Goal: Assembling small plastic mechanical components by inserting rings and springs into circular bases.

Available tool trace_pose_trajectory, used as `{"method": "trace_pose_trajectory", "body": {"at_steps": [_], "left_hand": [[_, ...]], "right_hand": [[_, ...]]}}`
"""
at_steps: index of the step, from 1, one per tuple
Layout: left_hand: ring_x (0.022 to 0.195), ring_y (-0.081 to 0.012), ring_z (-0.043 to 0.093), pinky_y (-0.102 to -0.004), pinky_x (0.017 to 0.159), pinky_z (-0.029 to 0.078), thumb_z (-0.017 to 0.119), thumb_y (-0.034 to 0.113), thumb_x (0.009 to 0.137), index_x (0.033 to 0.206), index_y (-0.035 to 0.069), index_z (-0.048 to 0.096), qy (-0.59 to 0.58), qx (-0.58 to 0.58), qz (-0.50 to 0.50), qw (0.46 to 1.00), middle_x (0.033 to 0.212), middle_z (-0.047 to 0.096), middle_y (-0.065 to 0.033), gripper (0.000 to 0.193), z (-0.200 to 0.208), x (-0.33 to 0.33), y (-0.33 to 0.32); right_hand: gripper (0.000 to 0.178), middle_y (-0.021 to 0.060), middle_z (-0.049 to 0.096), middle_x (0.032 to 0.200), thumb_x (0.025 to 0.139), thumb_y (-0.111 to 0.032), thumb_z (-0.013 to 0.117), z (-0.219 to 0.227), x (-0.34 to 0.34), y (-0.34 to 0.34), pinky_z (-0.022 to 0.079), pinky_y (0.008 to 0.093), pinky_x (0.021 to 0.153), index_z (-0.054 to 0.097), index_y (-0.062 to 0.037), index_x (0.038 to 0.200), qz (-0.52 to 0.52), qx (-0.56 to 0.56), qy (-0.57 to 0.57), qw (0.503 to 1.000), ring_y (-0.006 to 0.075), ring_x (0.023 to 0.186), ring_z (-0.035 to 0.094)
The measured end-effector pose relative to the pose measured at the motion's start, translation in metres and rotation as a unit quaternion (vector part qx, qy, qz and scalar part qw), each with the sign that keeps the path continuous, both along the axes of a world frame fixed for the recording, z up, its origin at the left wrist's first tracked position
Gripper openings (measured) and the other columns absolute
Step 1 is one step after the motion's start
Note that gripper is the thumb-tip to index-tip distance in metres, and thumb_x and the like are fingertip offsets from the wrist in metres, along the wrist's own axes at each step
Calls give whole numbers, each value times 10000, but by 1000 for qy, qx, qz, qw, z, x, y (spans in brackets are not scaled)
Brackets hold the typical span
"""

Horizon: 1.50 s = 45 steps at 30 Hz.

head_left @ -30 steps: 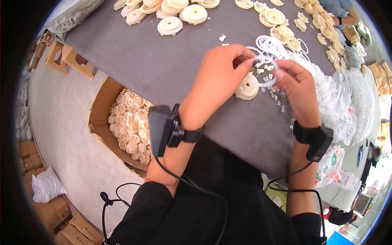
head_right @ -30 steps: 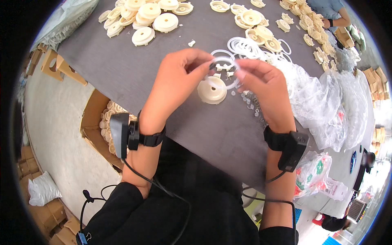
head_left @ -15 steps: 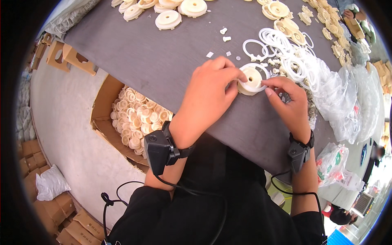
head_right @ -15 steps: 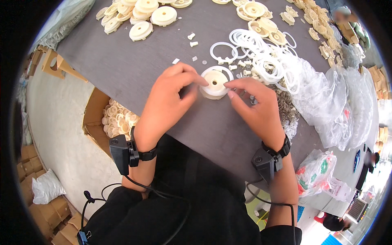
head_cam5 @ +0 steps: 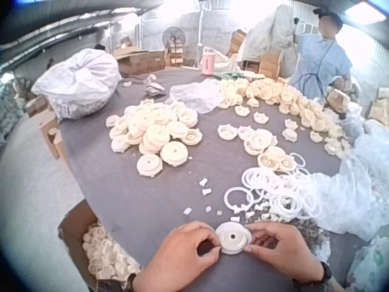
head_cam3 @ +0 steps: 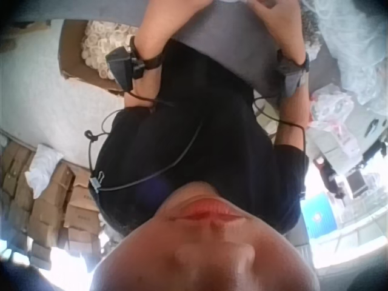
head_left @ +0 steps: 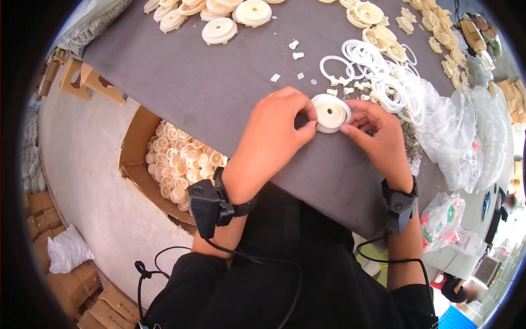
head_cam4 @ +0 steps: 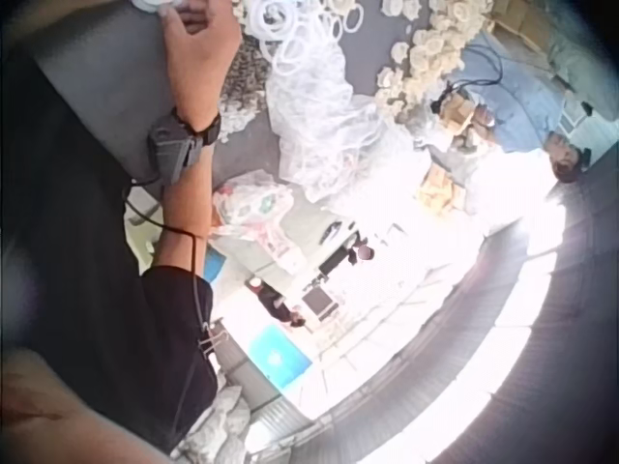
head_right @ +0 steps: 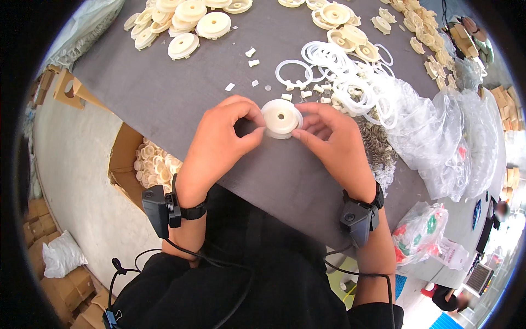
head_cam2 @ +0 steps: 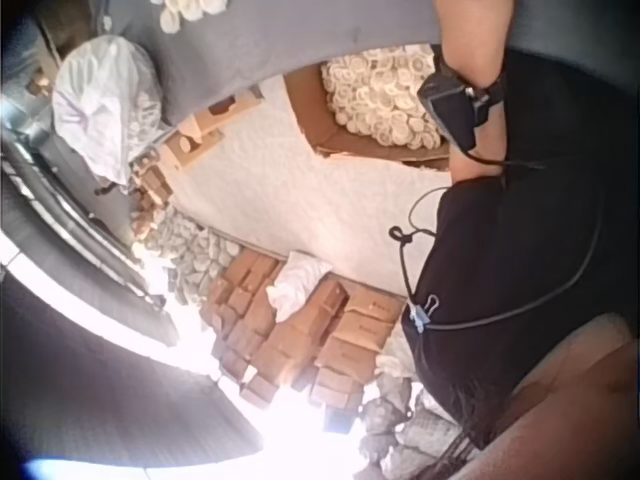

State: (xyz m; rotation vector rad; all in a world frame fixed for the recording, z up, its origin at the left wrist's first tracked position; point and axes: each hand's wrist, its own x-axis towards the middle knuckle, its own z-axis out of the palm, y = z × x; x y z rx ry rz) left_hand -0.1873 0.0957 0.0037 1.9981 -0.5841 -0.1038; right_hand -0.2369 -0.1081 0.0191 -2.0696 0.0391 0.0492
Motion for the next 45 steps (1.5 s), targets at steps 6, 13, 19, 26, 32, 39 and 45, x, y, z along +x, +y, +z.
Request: {"method": "trace_pose_trajectory", "body": {"at_steps": [6,13,19,26,32,39,45], "left_hand": [[782,-215,594,-314,702,471,654,35,742,1008,15,600,-12,-13,7,1000,840,613,-102,273,-2,4,-3],[774,-235,610,-333,713,487,618,9,758,1012,1,621,-42,9,-23,999,853,641,-120,254,-5,19,-2],[747,-256,620,-338,696,489,584,15,778,936,-16,638,-13,30,-23,999,847,660,-139,170,-3,27,-3],[781,-333,627,-379,699,484,575,58,808,912,-27,638,-29,115,-18,993,841,658,-187,148,6,33,-9],[799,-356,619,-407,714,479,572,92,827,904,-25,645,-17,154,-7,988,840,655,-189,158,7,38,-12],[799,-338,622,-399,710,481,596,139,828,892,-14,648,-30,174,2,984,843,656,-170,175,6,43,-18],[777,-306,614,-388,683,475,624,213,830,883,19,651,-9,189,21,982,819,644,-138,203,7,44,-23]], "right_hand": [[341,18,634,817,796,-47,682,-1,5,1,452,219,653,630,-41,1134,1,5,3,1000,85,736,572],[307,26,623,839,812,-20,628,5,17,-6,469,232,641,632,-16,1119,24,17,50,998,87,731,565],[250,16,607,815,841,-32,585,7,19,-3,483,233,622,625,1,1085,14,22,70,997,90,734,568],[207,26,599,803,900,-112,544,6,23,-2,474,225,592,612,7,1056,0,1,77,997,87,706,563],[188,20,582,766,913,-148,545,11,34,-1,472,233,547,607,12,990,3,-6,120,993,85,653,554],[139,5,588,742,895,-152,578,13,38,-5,462,220,522,582,-26,953,2,16,147,989,71,608,538],[125,-12,582,707,878,-153,596,11,41,-5,451,207,511,557,-47,932,10,34,153,988,58,589,530]]}}
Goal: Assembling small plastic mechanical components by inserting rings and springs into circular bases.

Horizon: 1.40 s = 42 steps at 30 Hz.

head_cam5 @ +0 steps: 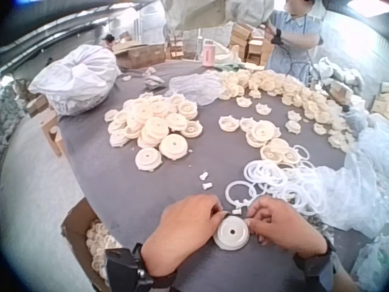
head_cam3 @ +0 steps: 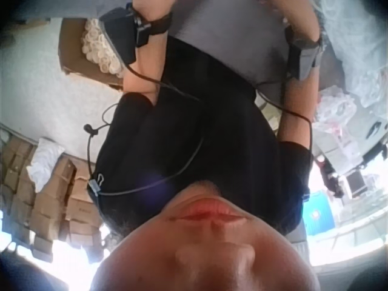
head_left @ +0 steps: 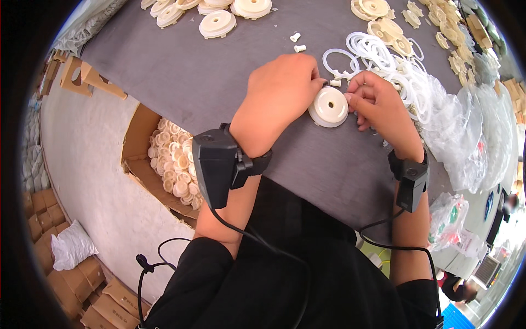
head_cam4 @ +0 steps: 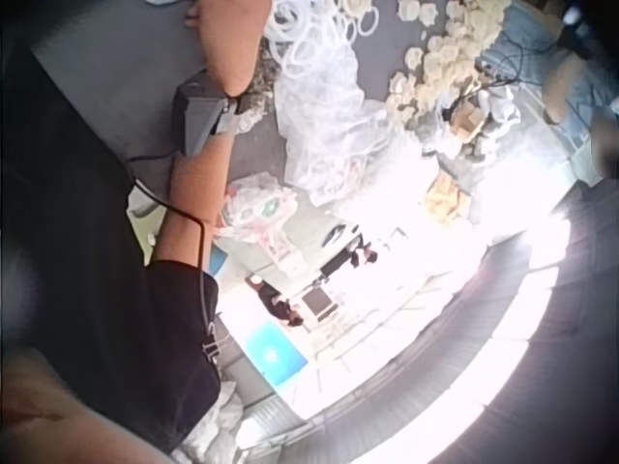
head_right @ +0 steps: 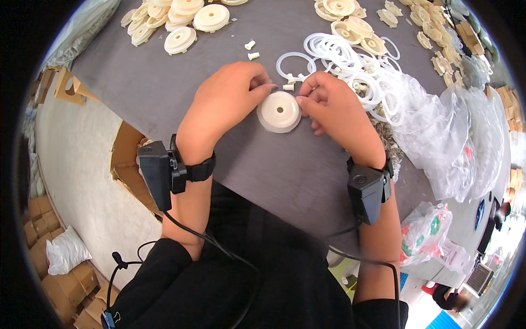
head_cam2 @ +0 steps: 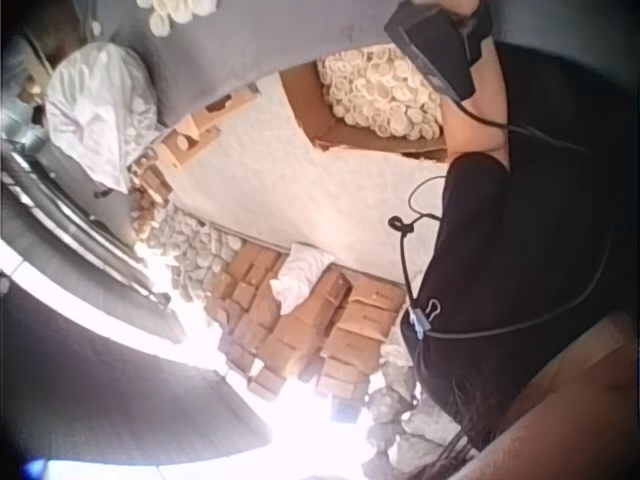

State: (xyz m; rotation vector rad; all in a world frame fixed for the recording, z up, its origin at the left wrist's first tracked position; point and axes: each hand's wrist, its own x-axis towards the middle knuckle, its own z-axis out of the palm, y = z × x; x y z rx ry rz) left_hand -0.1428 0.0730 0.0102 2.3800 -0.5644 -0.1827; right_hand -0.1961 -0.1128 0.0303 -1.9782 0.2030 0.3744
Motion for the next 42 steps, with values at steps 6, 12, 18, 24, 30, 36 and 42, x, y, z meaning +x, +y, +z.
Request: {"method": "trace_pose_trajectory", "body": {"at_steps": [6,12,18,24,30,36,42], "left_hand": [[781,-270,599,-356,663,463,745,317,723,1049,93,626,-25,-68,-55,996,850,616,-85,413,-4,-22,11],[784,-207,541,-307,729,465,781,266,653,1110,81,620,-2,-106,-70,992,921,546,-75,519,7,-10,26],[938,-286,587,-371,811,483,778,315,704,1215,47,554,-197,-119,144,963,1091,556,-147,619,26,70,46],[1062,-351,532,-436,930,416,733,291,766,1224,79,556,-342,-34,219,913,1175,532,-167,535,8,74,22],[934,-305,616,-395,816,481,691,241,793,1110,66,612,-263,-106,-7,959,996,649,-119,370,20,62,-35],[1004,-299,587,-424,839,451,653,217,813,1148,105,599,-262,-20,-47,964,1093,608,-103,358,3,101,-88],[1031,-267,567,-449,870,404,621,179,789,1110,113,586,-317,55,-47,946,1129,582,-91,330,-27,135,-118]], "right_hand": [[126,-12,581,707,885,-159,583,-3,1,-3,451,205,509,565,-48,942,3,20,-5,1000,52,584,526],[141,0,579,689,889,-168,585,7,2,-7,425,208,484,570,-49,962,-31,32,-21,999,48,579,516],[189,2,573,666,874,-185,617,-1,5,-3,406,244,514,583,-58,1010,-67,16,-127,990,73,589,521],[218,71,534,666,831,-189,658,-13,-2,5,445,345,586,629,-85,1019,-30,-231,-227,946,232,610,547],[151,51,608,712,821,-151,653,-9,-9,5,470,330,574,656,-120,969,-6,-244,-310,919,221,608,588],[142,47,626,663,806,-128,672,5,-34,2,466,278,533,669,-97,945,-29,-178,-293,939,145,546,582],[148,60,655,720,804,-111,679,-11,-61,-10,495,262,582,678,-78,948,-65,-159,-284,943,159,607,628]]}}
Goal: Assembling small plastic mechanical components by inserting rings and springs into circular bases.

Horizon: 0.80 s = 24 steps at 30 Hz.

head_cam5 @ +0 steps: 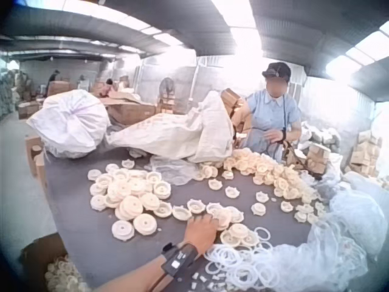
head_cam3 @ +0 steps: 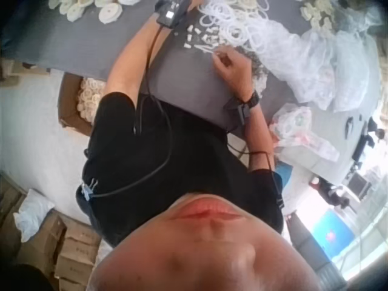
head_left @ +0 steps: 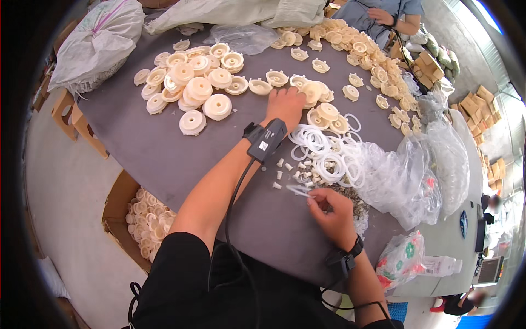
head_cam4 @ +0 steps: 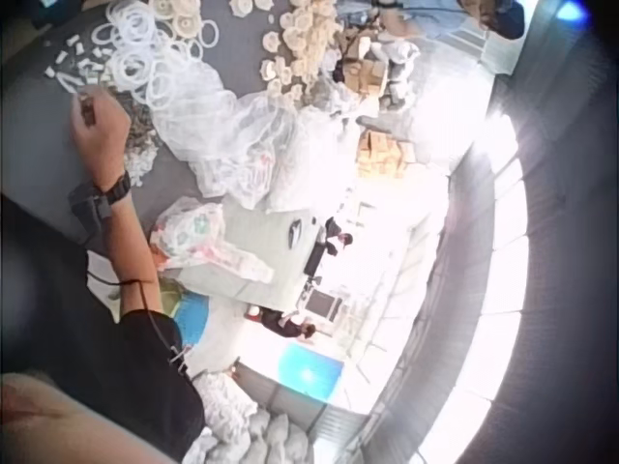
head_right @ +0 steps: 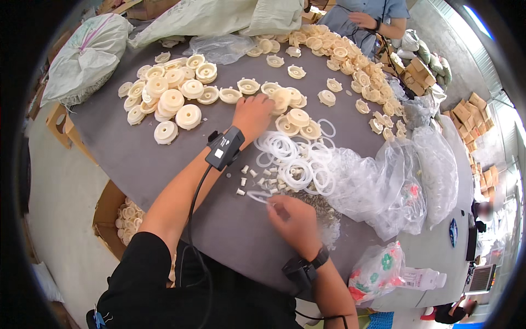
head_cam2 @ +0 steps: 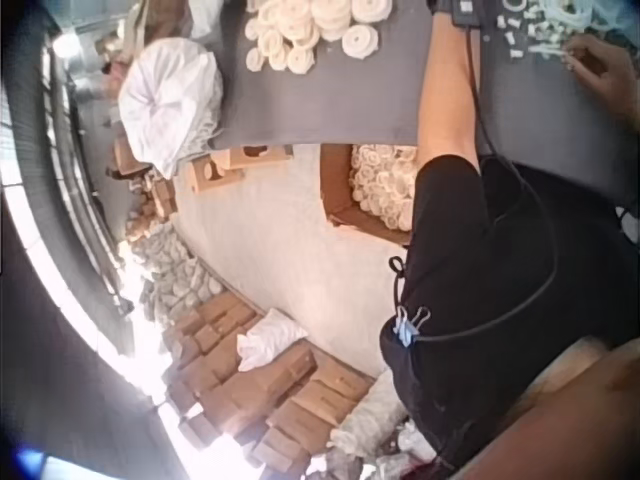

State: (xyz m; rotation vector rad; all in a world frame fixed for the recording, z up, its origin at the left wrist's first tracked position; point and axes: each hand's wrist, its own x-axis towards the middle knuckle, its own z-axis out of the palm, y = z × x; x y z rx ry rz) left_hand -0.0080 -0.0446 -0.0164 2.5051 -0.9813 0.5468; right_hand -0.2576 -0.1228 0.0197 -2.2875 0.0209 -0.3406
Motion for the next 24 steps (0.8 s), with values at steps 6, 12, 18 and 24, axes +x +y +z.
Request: {"method": "trace_pose_trajectory", "body": {"at_steps": [6,12,18,24], "left_hand": [[974,-256,574,-432,815,412,685,225,760,1009,131,615,-14,-34,42,998,994,600,-58,275,-3,0,12],[977,-258,559,-424,815,428,729,275,752,970,139,628,2,-44,51,998,980,597,-48,277,0,6,22],[994,-270,546,-484,812,407,643,270,818,928,134,656,-10,45,169,985,986,587,-76,175,0,25,50],[1073,-285,505,-508,906,361,514,140,858,1007,112,649,-86,-23,237,967,1077,578,-98,203,-2,37,57]], "right_hand": [[148,72,661,762,798,-55,679,1,6,-4,501,253,604,667,-31,943,-21,32,-18,999,142,635,633],[137,53,639,728,796,-39,677,-2,6,-2,485,243,587,663,-31,932,-13,49,-19,999,126,629,613],[136,51,627,715,793,-42,682,-5,8,-4,471,241,567,660,-29,926,-14,62,-22,998,120,608,592],[136,46,617,703,788,-43,686,-4,11,-6,463,236,556,666,-36,922,-5,64,-20,998,120,599,584]]}}
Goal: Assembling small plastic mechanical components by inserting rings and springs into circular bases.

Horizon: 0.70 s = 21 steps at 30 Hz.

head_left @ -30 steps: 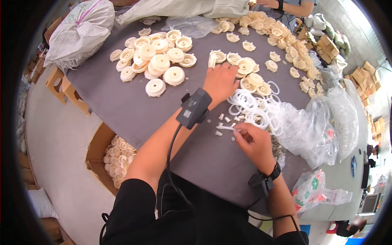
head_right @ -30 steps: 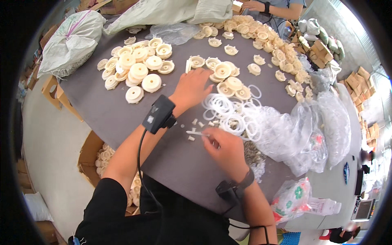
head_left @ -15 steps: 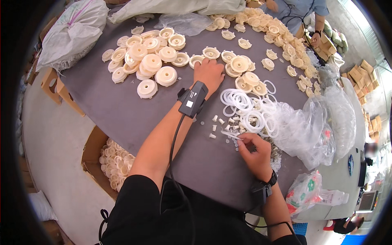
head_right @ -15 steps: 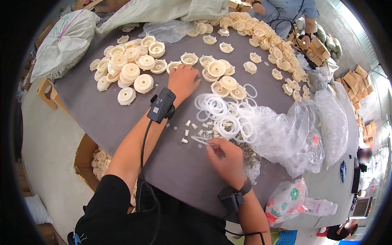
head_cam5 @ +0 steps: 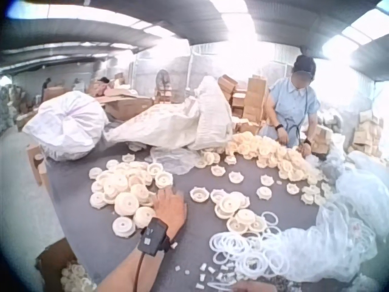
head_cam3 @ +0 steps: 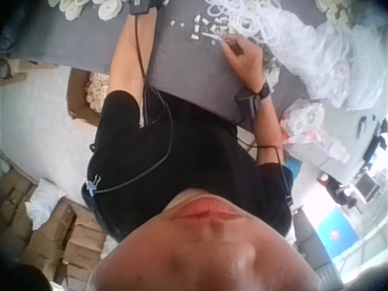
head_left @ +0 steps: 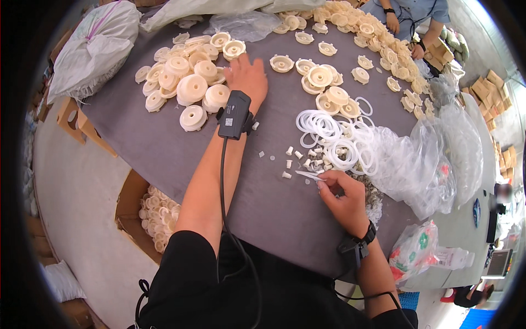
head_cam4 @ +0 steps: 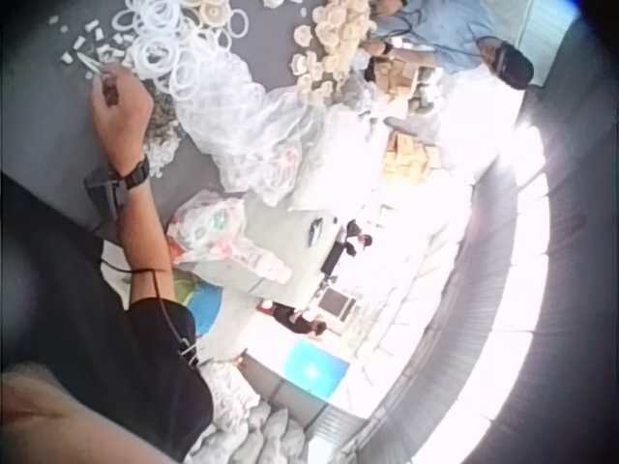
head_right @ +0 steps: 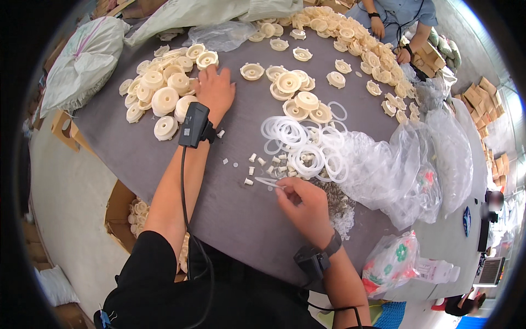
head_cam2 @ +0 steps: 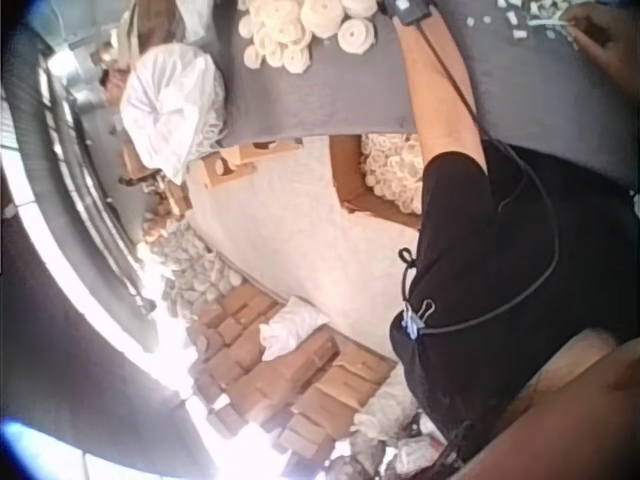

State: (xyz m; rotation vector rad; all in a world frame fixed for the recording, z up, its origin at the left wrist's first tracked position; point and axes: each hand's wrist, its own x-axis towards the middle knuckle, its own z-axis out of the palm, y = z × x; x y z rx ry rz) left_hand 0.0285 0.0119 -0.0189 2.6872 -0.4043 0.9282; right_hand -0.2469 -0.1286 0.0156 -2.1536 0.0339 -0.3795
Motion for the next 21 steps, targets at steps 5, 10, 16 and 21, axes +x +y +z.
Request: {"method": "trace_pose_trajectory", "body": {"at_steps": [5,10,16,21], "left_hand": [[986,-261,560,-526,886,380,603,163,840,985,124,629,-57,-1,-118,991,1058,595,-51,153,-12,11,-21],[880,-243,606,-453,831,415,598,169,852,910,122,653,60,-23,-163,985,921,640,-69,93,10,-4,-19],[734,-104,555,-237,666,458,599,137,877,1002,53,634,339,-142,-420,829,816,618,-20,154,93,-57,27],[726,-66,530,-218,652,449,544,101,928,980,-8,598,434,-241,-509,703,833,600,27,133,77,-138,64]], "right_hand": [[140,41,609,690,785,-42,687,-1,1,2,460,236,551,670,-41,924,3,-8,6,1000,118,595,582],[132,34,601,682,796,-39,682,-2,-1,3,456,228,552,666,-35,927,-13,10,10,1000,98,597,577],[97,8,590,692,855,-44,652,1,-7,4,441,207,557,637,-5,942,-51,103,-12,993,61,608,555],[91,16,571,690,923,-64,564,-8,-5,-19,406,195,538,576,3,984,-36,310,-82,947,66,593,529]]}}
